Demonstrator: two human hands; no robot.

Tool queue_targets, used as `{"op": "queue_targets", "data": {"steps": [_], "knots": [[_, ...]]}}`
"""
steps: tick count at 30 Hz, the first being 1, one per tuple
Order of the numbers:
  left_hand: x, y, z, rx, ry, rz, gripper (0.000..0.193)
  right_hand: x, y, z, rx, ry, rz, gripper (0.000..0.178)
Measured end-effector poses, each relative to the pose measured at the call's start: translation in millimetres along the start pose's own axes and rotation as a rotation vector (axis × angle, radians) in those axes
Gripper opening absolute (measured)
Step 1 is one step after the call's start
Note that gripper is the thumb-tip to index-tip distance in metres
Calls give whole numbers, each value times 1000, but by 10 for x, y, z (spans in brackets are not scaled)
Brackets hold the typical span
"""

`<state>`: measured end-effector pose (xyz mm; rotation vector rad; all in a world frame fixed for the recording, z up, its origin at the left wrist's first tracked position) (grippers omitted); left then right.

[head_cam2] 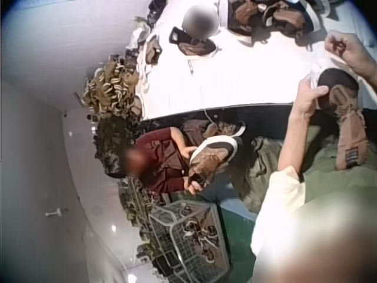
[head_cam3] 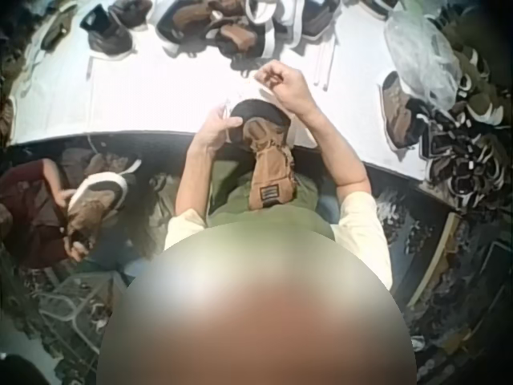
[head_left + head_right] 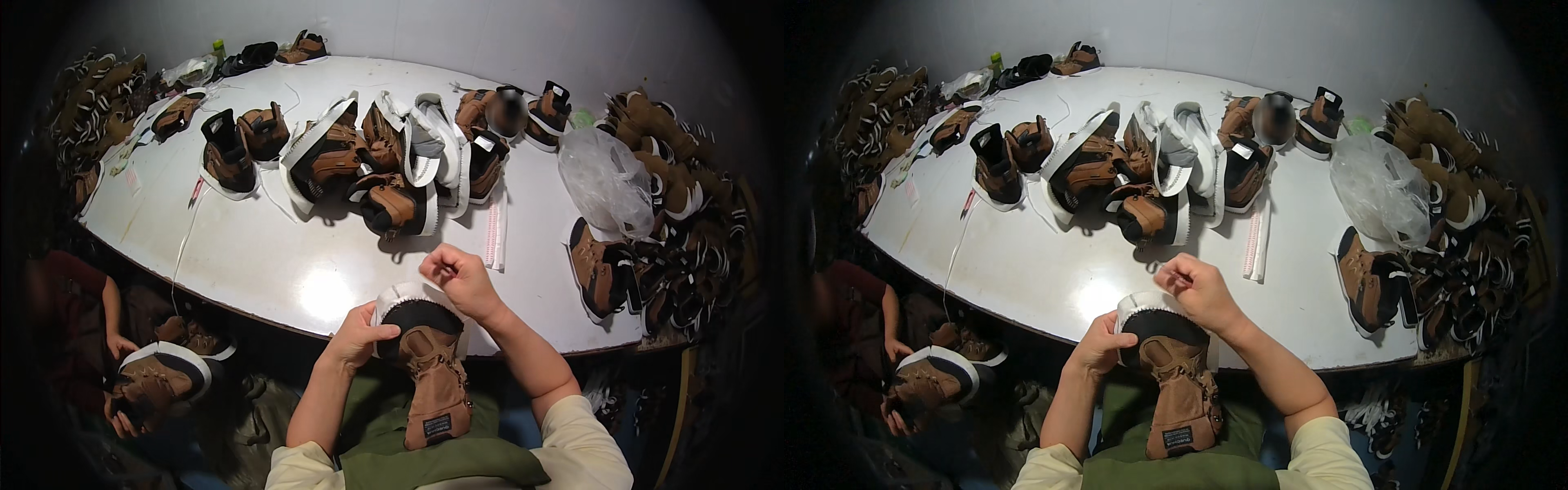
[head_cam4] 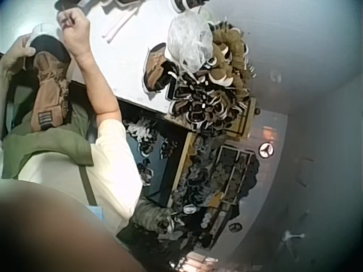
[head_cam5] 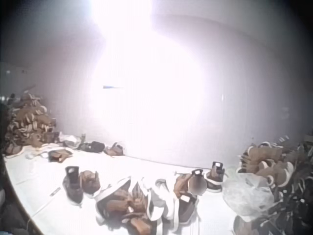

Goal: The person assembles brown high-top shoes by attaching white midsole pieces to the shoe uppers. They use a small metal tool to tuck and secure the midsole edges around the shoe, then place the finished shoe on the table and pick up another to repeat the process.

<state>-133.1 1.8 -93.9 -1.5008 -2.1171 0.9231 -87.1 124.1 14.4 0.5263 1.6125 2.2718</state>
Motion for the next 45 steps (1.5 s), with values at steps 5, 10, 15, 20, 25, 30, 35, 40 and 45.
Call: {"op": "queue_targets", "data": {"steps": [5,10,15,20,25,30,35,40,45], "knots": [[7,27,47,-11,-18,4,59,23,-256,22,91,82,-166,18],[19,-19,29,19,6,-50,53,-84,-512,-227,249,346,-385,25],[4,-31,131,30,-39,-46,50,-51,-778,-312,412,341,-450,21],[-57,12,349,-15,-115,-84,49,-27,-857,-416,465,279,-501,17],[-185,66,482,20,-156,-69,51,-27,-1050,-541,497,284,-601,14],[-310,-43,550,125,-241,-117,48,4,-1098,-674,518,294,-638,14],[-451,-191,580,218,-316,-168,45,48,-1100,-799,491,305,-664,14],[-520,-175,631,221,-265,-170,47,84,-1040,-823,483,318,-622,13],[-556,5,693,162,-142,-110,47,108,-979,-728,469,283,-570,15]]}}
Point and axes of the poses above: each hand's wrist, its own x-axis towards the middle knuckle, its own z-axis out of the back of the hand, y = z × x, the point moved 10 cm from there along x, towards the middle knuckle, and after that the axes turned 7 degrees about -z, right-handed, at the moved point
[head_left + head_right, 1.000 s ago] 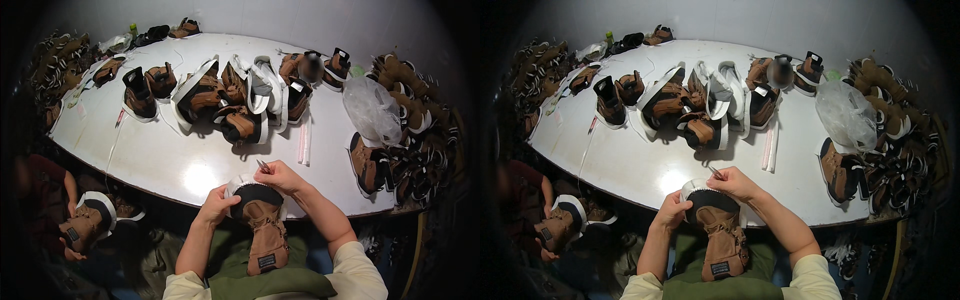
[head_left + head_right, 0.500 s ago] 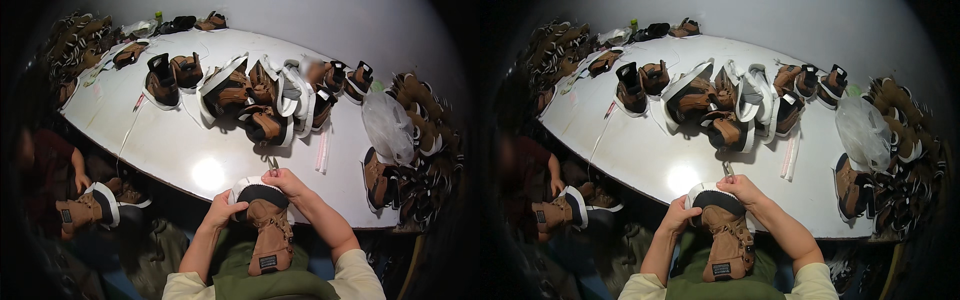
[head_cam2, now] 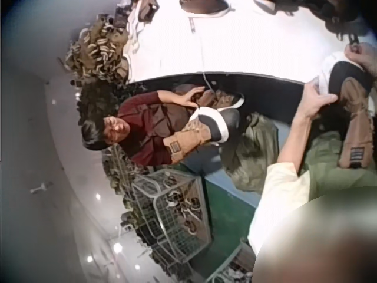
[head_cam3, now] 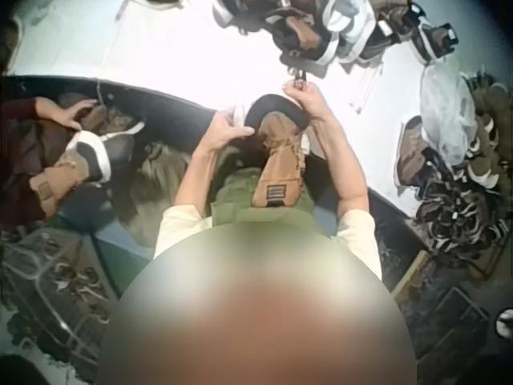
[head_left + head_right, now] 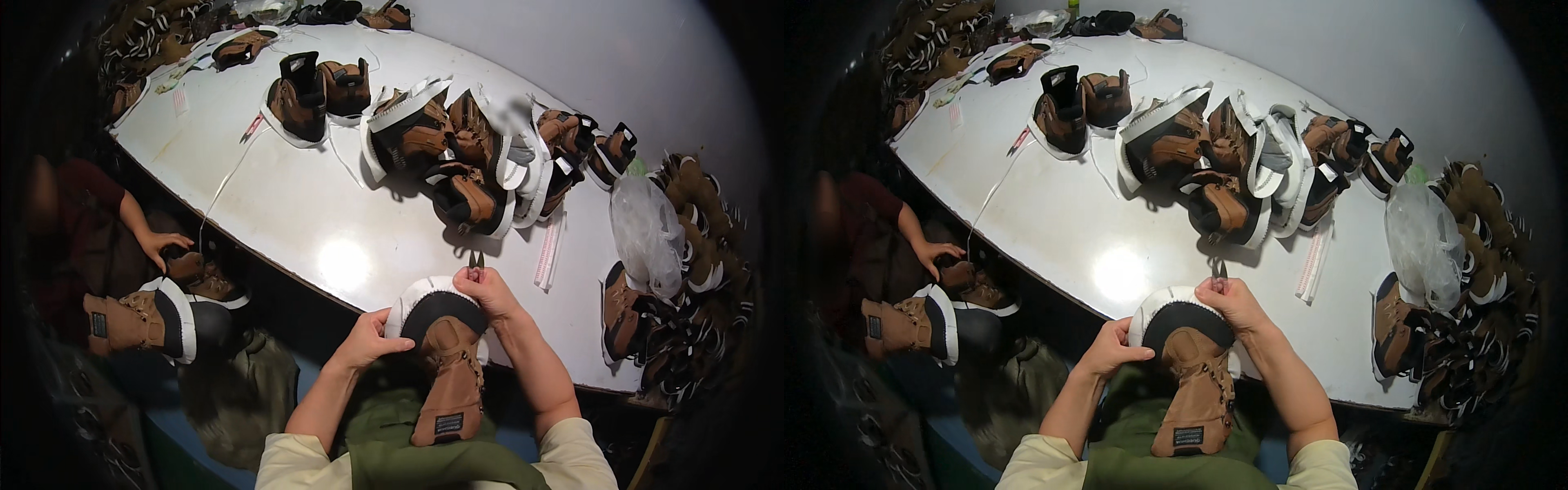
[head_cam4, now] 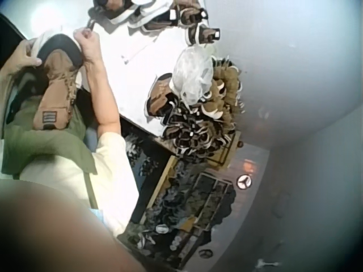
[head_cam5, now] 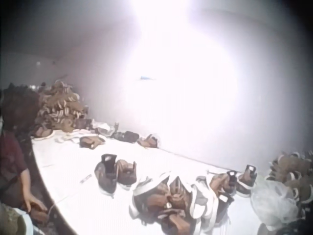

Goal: The person assembles brown high-top shoes by attaching white midsole pieces to the shoe uppers. They use a small metal tool to tuck and secure the midsole edges around the shoe, then place the finished shoe on the table and pick up another to repeat the process.

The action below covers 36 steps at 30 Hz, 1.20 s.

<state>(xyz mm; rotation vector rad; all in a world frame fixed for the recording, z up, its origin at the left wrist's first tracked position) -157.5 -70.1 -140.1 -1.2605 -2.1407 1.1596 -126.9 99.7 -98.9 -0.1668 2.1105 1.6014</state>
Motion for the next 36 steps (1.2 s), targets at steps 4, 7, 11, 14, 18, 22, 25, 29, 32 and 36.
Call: {"op": "queue_targets", "data": {"steps": [4,7,11,14,18,22,25,29,32,36], "knots": [[-25,118,-32,-162,51,-29,48,48,23,127,4,1,48,16],[-43,113,-39,-292,-3,-104,47,71,101,84,10,-8,66,16],[-56,-82,143,-380,-163,-212,44,108,342,-239,-17,-28,130,19],[-124,-205,387,-358,-228,-267,42,196,366,-483,32,30,89,12],[-274,-236,638,-310,-326,-331,38,435,147,-625,63,63,15,12],[-423,-163,804,-320,-392,-375,34,528,10,-761,39,75,-12,13],[-484,-141,863,-314,-400,-377,33,530,-25,-844,48,67,-43,11],[-483,-153,871,-321,-407,-375,33,566,-62,-838,61,88,-54,12],[-445,-120,870,-336,-396,-358,33,580,-74,-794,87,99,-37,13],[-378,-53,837,-384,-379,-324,32,588,-108,-741,133,112,-33,14]]}}
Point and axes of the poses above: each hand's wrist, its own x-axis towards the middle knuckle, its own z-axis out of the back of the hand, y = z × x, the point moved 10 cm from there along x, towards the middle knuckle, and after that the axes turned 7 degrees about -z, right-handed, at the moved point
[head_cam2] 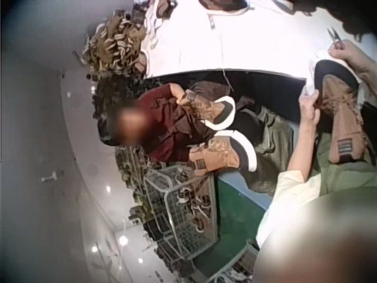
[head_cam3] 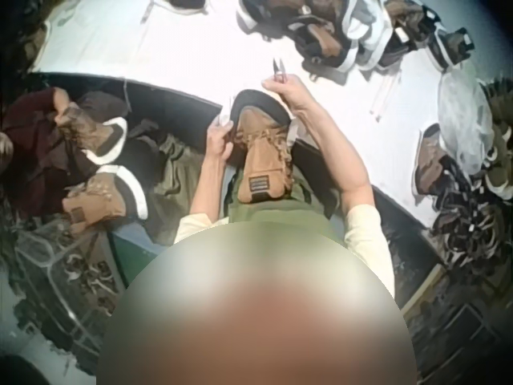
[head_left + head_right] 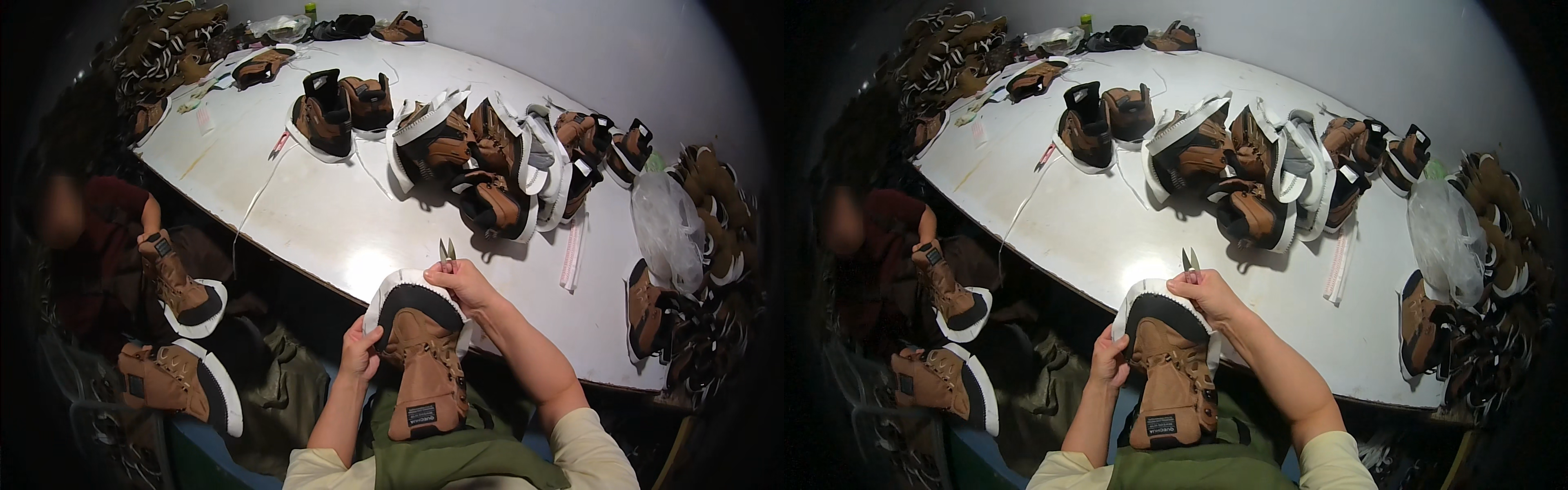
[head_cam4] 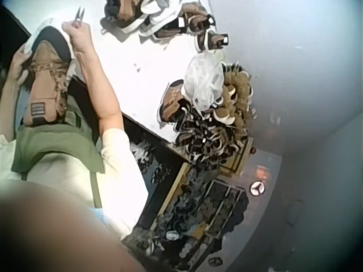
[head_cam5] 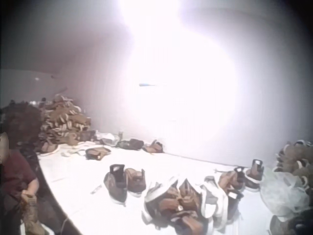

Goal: The person assembles brown high-top shoes by attaching white midsole pieces to the shoe uppers. They use a small metal tool to tuck and secure the midsole edges around the shoe, then place the finished shoe on the table and pick up another to repeat the process.

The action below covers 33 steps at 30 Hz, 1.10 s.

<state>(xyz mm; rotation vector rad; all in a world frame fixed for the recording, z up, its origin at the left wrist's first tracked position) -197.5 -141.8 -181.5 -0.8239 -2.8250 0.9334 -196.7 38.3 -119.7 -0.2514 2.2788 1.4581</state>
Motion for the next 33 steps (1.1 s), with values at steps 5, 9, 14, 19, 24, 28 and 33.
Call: {"op": "queue_targets", "data": {"steps": [5,9,14,19,24,28,33], "knots": [[20,70,63,-32,-22,22,34,3,-11,4,14,-15,-23,14],[16,82,89,-36,-36,25,34,5,-28,-4,-8,-13,-49,13],[10,129,109,-53,-35,37,35,22,-67,44,-42,-36,-63,13],[18,188,152,-61,-41,65,35,26,-87,36,-50,-28,-82,13],[27,244,210,-72,-53,78,34,-14,-40,36,-65,-38,-99,15],[30,261,150,-97,-45,90,34,-25,-46,47,-79,-14,-94,17],[40,292,140,-94,-20,92,36,18,-95,113,-59,-19,-56,17]]}}
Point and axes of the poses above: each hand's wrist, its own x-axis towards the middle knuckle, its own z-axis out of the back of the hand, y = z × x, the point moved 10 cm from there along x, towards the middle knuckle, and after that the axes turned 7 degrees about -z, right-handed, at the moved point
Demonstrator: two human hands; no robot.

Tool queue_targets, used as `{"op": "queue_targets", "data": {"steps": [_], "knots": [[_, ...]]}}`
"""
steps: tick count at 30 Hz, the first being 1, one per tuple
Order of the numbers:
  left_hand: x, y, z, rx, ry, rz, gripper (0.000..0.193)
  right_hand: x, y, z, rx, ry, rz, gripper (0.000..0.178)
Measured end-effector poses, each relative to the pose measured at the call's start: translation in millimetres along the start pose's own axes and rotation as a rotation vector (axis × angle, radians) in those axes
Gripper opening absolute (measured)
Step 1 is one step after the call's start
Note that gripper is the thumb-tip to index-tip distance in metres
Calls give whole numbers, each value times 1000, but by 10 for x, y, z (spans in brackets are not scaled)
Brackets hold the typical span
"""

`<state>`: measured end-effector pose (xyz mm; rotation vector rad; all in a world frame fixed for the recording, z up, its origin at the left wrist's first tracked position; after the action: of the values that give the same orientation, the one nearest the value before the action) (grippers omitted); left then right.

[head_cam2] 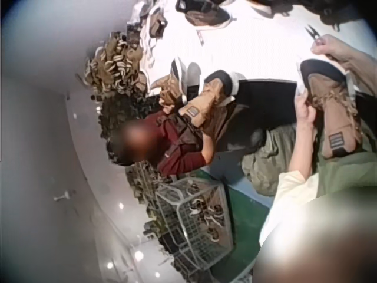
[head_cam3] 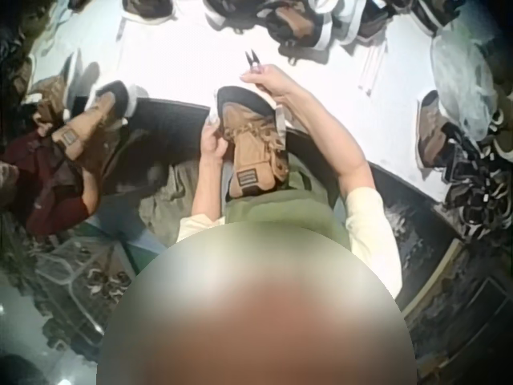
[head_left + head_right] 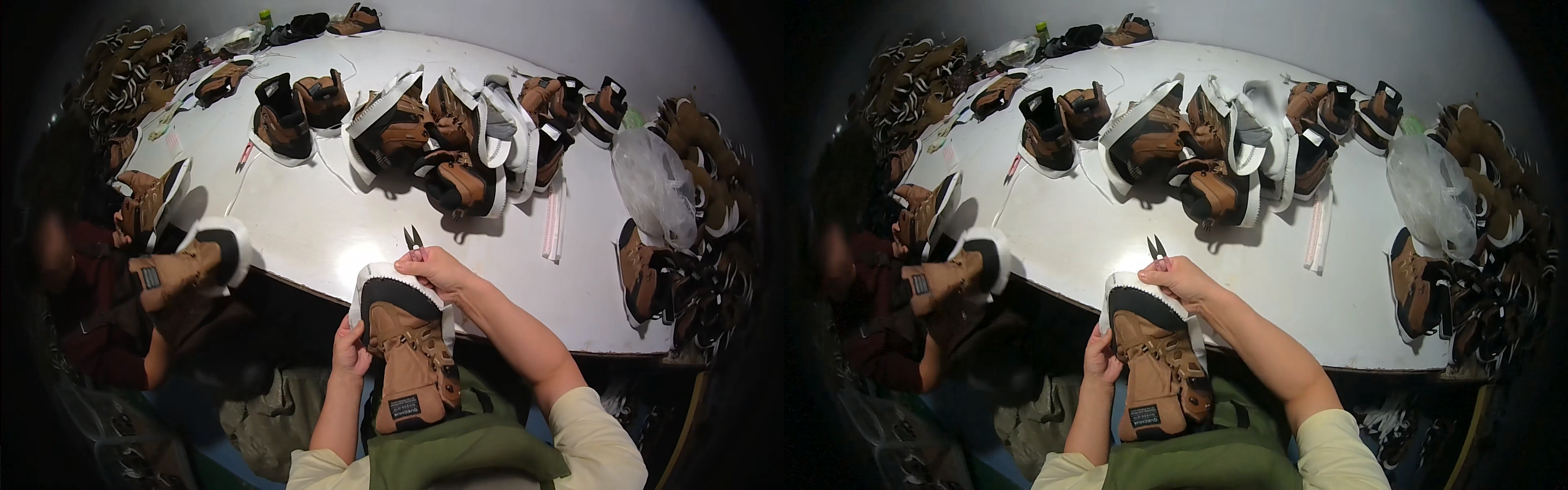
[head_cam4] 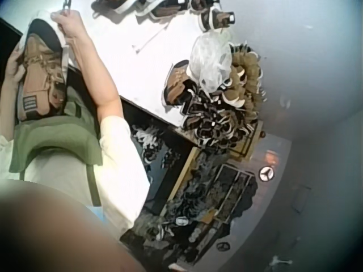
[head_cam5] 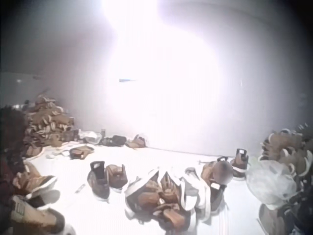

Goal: The person assembles brown high-top shoes by attaching white midsole pieces to the shoe uppers. They use a small metal tool to tuck and secure the midsole edges around the shoe, then place the finished shoe on the table and pick up another to repeat the process.

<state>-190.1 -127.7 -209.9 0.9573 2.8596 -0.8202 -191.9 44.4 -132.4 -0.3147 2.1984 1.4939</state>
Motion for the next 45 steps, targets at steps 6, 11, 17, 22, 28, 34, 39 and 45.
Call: {"op": "queue_targets", "data": {"steps": [6,11,17,22,28,34,39,45], "knots": [[-14,36,0,-19,3,19,36,-52,32,3,-7,3,7,17],[-33,66,-30,-72,-1,19,36,-269,14,134,-150,23,8,20],[-44,92,-482,27,43,29,33,-736,24,487,-125,-76,149,18],[-39,249,-1036,192,102,26,35,-1150,-2,926,120,-111,255,13],[4,696,-1348,260,206,86,32,-1608,-192,1411,252,-231,330,9],[36,949,-1482,341,239,131,31,-1909,-231,1596,256,-287,360,10],[63,1033,-1457,391,201,143,29,-1965,-281,1680,160,-344,401,11],[80,989,-1407,458,201,120,26,-2129,-232,1935,-73,-593,420,23]]}}
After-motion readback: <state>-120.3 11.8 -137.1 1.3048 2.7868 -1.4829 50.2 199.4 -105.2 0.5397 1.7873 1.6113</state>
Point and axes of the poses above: each hand's wrist, its own x-axis towards the middle knuckle, its own z-axis out of the back of the hand, y = z × x, the point moved 10 cm from there along x, towards the middle knuckle, and after that the axes turned 7 degrees about -z, right-handed, at the moved point
